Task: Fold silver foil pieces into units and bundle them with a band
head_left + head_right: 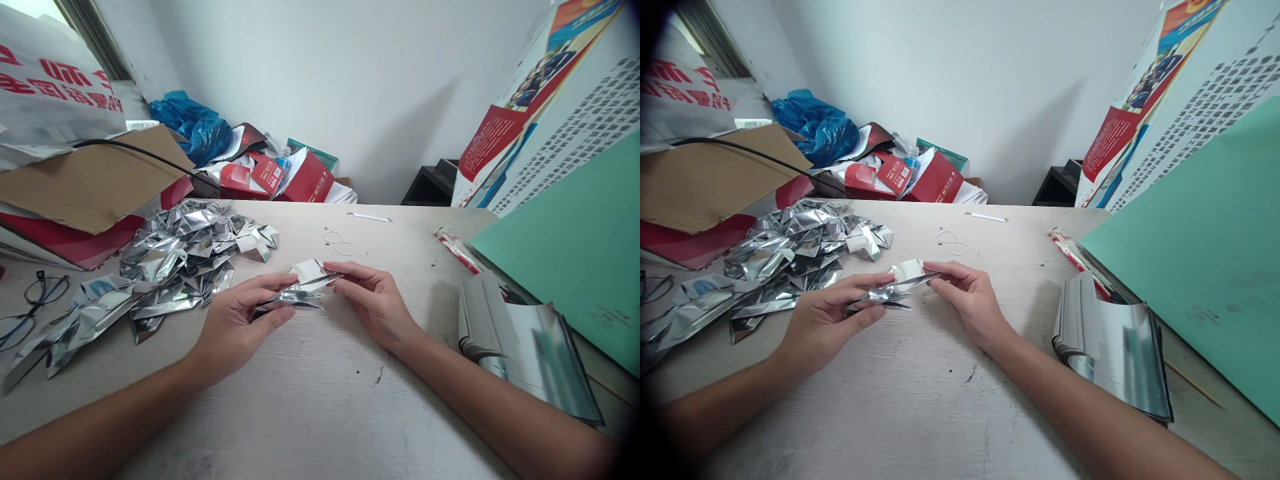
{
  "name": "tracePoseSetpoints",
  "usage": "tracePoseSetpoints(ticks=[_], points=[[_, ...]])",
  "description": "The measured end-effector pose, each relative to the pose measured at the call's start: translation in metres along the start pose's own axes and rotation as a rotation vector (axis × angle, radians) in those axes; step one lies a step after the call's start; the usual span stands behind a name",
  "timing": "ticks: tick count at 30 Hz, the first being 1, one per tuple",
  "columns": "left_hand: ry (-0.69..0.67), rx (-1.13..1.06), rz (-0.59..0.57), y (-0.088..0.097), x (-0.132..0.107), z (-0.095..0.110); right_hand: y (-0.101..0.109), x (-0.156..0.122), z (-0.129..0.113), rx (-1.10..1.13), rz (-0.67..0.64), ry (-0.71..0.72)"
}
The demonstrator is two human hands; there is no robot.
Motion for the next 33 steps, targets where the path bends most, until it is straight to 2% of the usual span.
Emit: tracePoseSetpoints(ticks=[4, 9, 12, 19, 26, 33], points=[[-0.124, 0.102, 0.114, 0.006, 0.0, 0.001, 0.0, 0.0, -0.003, -0.105, -0.017, 0.056], [-0.414, 0.281, 0.244, 0.007, -0.005, 0.009, -0.002, 0.0, 0.0, -0.079, 0.013, 0.01], [-0.499, 0.32, 0.264, 0.004, -0.007, 0.014, -0.003, -0.001, 0.002, -0.055, 0.036, -0.024], [-0.479, 0.355, 0.227, 0.003, -0.005, 0.011, 0.0, 0.0, 0.007, -0.058, 0.039, -0.055], [-0.444, 0.355, 0.319, 0.007, -0.007, 0.013, 0.0, 0.0, 0.006, -0.111, 0.047, -0.021], [-0.374, 0.32, 0.218, 0.005, -0.004, 0.01, -0.001, 0.0, 0.005, -0.089, 0.044, -0.023]])
Point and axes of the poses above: each hand's wrist, its own x-axis towards the middle knuckle, its own y-axis out of the back of the hand, z = x × y, the point moved 4 cm from there along x, towards the middle knuckle, and after that the axes turned 8 degrees about x, right-handed, at the moved point
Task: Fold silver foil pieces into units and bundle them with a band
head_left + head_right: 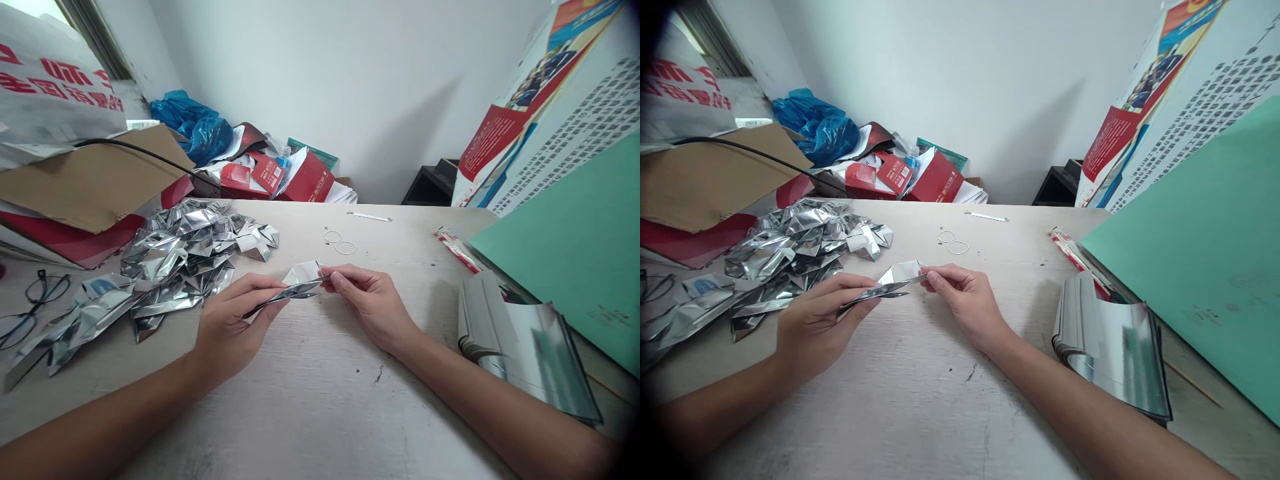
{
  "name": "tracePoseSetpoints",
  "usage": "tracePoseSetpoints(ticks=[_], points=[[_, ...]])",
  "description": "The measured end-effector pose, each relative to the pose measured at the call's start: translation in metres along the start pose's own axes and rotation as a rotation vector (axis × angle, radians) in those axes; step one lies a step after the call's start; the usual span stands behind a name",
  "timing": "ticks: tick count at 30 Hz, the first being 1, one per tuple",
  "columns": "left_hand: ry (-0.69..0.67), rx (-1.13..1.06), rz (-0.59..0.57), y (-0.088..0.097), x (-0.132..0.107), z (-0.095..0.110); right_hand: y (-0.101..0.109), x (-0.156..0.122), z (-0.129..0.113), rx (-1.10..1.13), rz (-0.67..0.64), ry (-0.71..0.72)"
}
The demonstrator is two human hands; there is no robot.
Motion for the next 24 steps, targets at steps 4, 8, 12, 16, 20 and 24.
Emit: tracePoseSetpoints(ticks=[4, 8, 12, 16, 20, 24], points=[[0.146, -0.076, 0.005, -0.001, -0.002, -0.005, -0.001, -0.001, 0.0, -0.015, 0.008, 0.001], [0.264, -0.075, 0.015, 0.0, -0.004, -0.009, -0.002, -0.002, 0.0, 0.065, 0.032, -0.007], [0.317, -0.09, 0.0, -0.001, -0.003, -0.013, -0.003, -0.002, 0.0, 0.07, 0.042, -0.022], [0.296, -0.098, -0.105, -0.006, -0.001, -0.016, -0.005, -0.002, -0.002, 0.07, 0.038, -0.041], [0.205, -0.084, -0.16, -0.011, -0.002, -0.016, -0.012, -0.002, -0.005, 0.113, -0.025, -0.058], [0.145, -0.081, -0.208, -0.014, -0.005, -0.016, -0.015, -0.004, -0.004, 0.115, -0.082, -0.072]])
Point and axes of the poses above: each hand's wrist, its own x-axis towards the middle knuckle, its own y-axis out of the back of the hand, z = x × y, the point moved 4 cm from there along x, towards the middle knuckle, and after that the axes turned 8 degrees about x, right-handed, at the moved point
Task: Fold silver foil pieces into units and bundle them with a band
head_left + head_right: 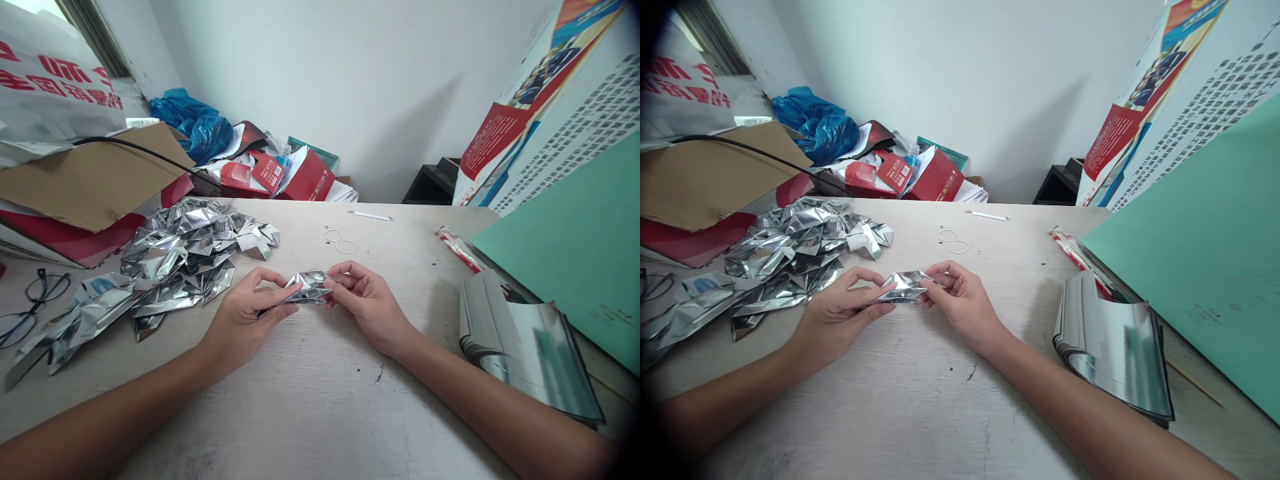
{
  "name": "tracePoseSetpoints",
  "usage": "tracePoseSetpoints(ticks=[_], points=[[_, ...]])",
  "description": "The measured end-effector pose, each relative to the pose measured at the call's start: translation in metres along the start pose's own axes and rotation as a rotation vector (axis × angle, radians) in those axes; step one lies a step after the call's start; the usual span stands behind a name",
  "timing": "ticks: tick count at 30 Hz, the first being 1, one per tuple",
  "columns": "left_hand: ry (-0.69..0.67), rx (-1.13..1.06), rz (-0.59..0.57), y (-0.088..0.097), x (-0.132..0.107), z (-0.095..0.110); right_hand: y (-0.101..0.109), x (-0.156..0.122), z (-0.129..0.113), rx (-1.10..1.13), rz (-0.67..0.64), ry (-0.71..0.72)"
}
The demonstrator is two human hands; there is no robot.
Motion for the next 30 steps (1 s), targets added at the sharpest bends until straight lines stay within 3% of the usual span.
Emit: tracePoseSetpoints(ticks=[4, 10, 15, 21, 27, 30], points=[[-0.018, -0.097, -0.104, -0.003, 0.001, 0.004, 0.002, 0.0, 0.001, 0.036, -0.074, -0.036], [0.076, -0.319, -0.175, -0.008, -0.002, 0.004, 0.008, 0.005, 0.002, 0.118, -0.168, -0.179], [0.203, -0.382, -0.271, -0.016, -0.009, -0.002, 0.008, 0.004, 0.003, 0.053, -0.165, -0.145], [0.162, -0.179, -0.217, -0.011, -0.009, -0.001, 0.001, -0.004, -0.001, -0.133, -0.103, -0.023], [0.174, -0.182, -0.195, -0.007, -0.011, 0.002, 0.007, 0.0, -0.002, -0.033, -0.001, 0.019], [0.103, -0.128, -0.15, -0.005, -0.007, 0.005, 0.011, 0.002, -0.002, -0.035, 0.034, 0.022]])
Point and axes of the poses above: each hand's wrist, its own x-axis towards the middle knuckle, its own y-axis out of the back of the hand, z = x × y, the point moved 4 cm from there along x, towards the middle knuckle, and after that the axes turned 8 degrees about x, right-handed, at the moved point
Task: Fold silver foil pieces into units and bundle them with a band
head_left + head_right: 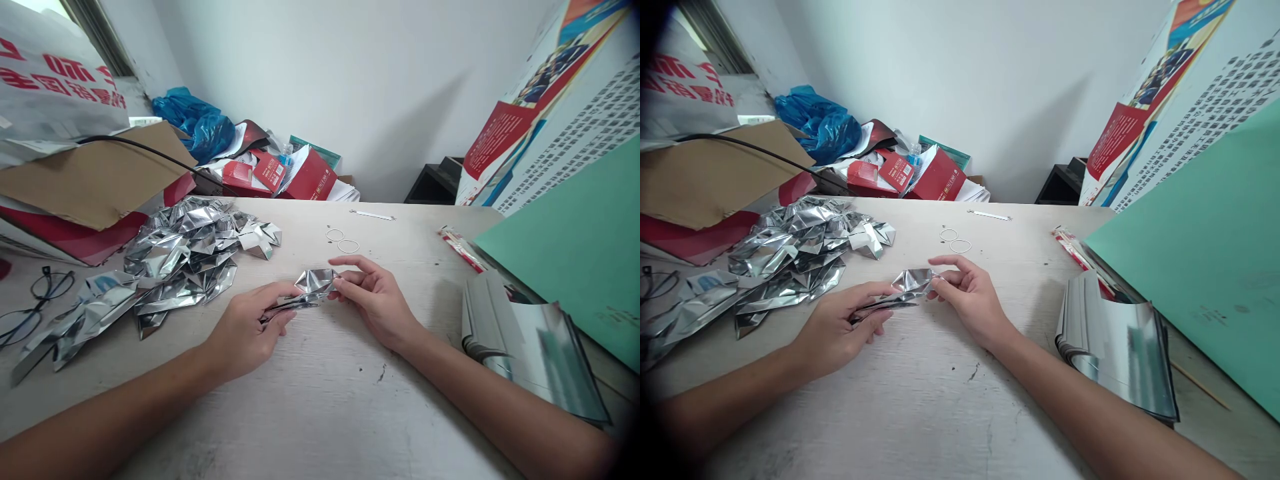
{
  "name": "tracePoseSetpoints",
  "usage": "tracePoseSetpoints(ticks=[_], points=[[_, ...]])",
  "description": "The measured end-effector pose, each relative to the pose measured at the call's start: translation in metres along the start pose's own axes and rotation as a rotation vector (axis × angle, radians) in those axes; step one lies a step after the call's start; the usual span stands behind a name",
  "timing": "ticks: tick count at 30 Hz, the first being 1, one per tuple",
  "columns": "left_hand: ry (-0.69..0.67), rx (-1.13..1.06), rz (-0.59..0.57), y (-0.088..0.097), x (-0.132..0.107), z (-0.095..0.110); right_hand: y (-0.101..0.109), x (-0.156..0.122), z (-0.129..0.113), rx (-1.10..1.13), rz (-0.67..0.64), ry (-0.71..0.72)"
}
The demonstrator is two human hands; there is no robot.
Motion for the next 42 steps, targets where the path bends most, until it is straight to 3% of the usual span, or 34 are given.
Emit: tracePoseSetpoints(ticks=[3, 10, 15, 19, 27, 31, 35, 42], points=[[-0.012, -0.026, 0.017, 0.001, 0.005, 0.002, 0.001, 0.0, -0.001, -0.076, 0.018, 0.005], [0.166, -0.072, -0.036, 0.003, 0.006, -0.004, 0.003, -0.001, -0.01, -0.505, 0.089, 0.062], [0.011, 0.004, -0.179, -0.002, 0.003, 0.002, 0.001, -0.002, -0.011, -0.749, 0.061, 0.102], [0.033, -0.013, -0.233, -0.005, 0.003, 0.003, -0.004, -0.005, -0.008, -0.907, 0.001, 0.132], [0.103, -0.009, -0.319, -0.004, 0.005, 0.009, -0.01, -0.011, -0.007, -1.151, -0.115, 0.44], [0.265, -0.164, -0.34, -0.003, 0.006, 0.004, -0.013, -0.014, -0.007, -1.269, -0.257, 0.534], [0.45, -0.23, -0.346, -0.002, 0.005, -0.002, -0.012, -0.014, -0.006, -1.365, -0.304, 0.54], [0.561, -0.189, -0.384, -0.004, 0.002, 0.0, -0.014, -0.012, -0.003, -1.312, -0.366, 0.476]])
Point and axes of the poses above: each hand's wrist, its own x-axis towards the middle knuckle, its own y-axis out of the back of the hand, z = x × y, the point moved 4 cm from there along x, towards the middle knuckle, and after that the axes turned 8 degrees about x, right-handed, at the moved point
